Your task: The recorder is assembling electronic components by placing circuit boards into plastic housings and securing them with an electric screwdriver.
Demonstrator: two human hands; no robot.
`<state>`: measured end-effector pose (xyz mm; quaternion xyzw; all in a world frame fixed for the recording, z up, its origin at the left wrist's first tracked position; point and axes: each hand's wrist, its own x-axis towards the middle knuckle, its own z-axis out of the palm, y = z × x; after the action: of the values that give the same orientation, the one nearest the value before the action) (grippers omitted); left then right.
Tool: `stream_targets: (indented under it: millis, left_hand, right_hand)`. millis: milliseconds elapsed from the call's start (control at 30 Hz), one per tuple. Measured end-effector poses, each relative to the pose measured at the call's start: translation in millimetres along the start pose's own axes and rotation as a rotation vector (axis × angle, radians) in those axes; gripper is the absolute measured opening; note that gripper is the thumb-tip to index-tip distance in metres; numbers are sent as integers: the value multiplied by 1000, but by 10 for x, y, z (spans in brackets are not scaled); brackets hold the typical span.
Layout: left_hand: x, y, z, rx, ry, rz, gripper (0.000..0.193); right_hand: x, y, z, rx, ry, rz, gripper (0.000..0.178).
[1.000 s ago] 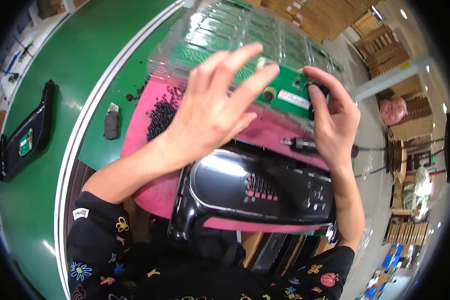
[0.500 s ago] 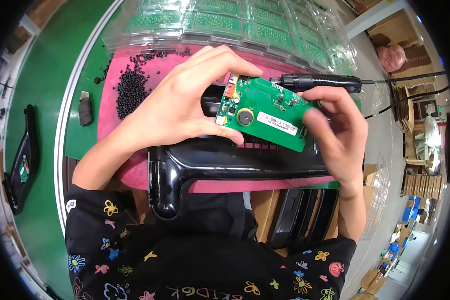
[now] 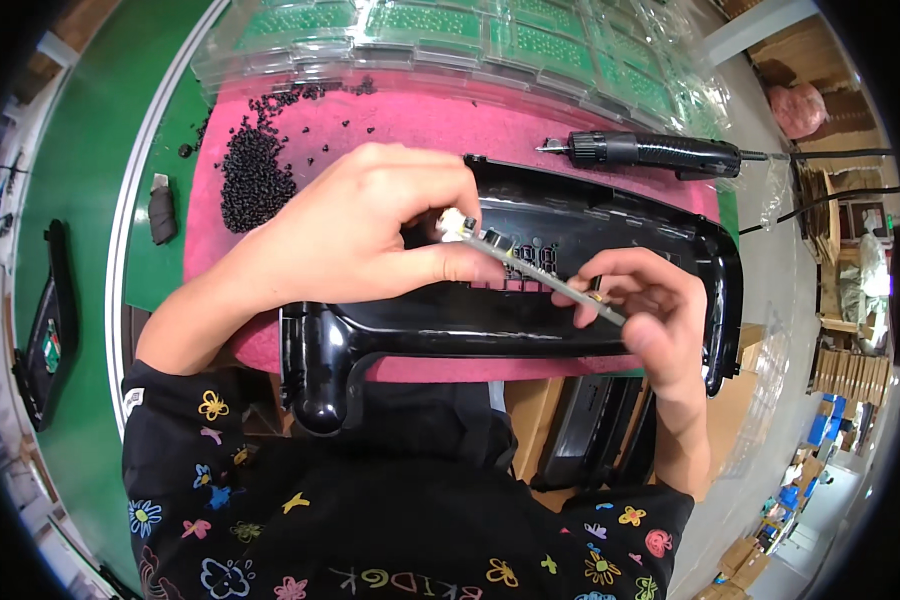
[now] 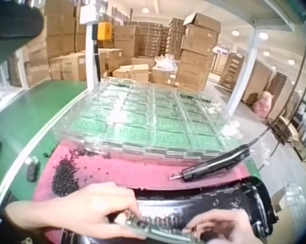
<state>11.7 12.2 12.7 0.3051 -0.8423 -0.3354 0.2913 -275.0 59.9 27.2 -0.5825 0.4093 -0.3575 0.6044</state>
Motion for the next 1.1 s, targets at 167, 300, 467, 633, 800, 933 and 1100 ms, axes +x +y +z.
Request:
stream_targets:
  millis: [167,300,467,633,800,933,1100]
  left_hand:
    - [-72,65,28,-33,45,5,22]
    - [1,41,39,-2,16,-25,32]
    - [-22,86,-8,-50,-36,-39,50]
    - [-46,22,-88,-270,-170,-91,65]
    - [-56,32,-83,-287,-210,-206,59]
    - [10,46,-121,-257,-321,-145,41]
    - [-43,12,-50,-264,-343,101,50]
  right_hand:
    - [58,-39,4,157,-105,151,48]
    - [47,-10,-46,211,-107,197,52]
    - [62,-44,-49,201,-103,214,58]
    - [72,-22,-79,215,-97,220,55]
    - [39,-19,-112,151,-92,168,47]
    - [-41,-12,-189,160,-93,174,46]
    - [-191,-52,-174,-129,-154,-3,66]
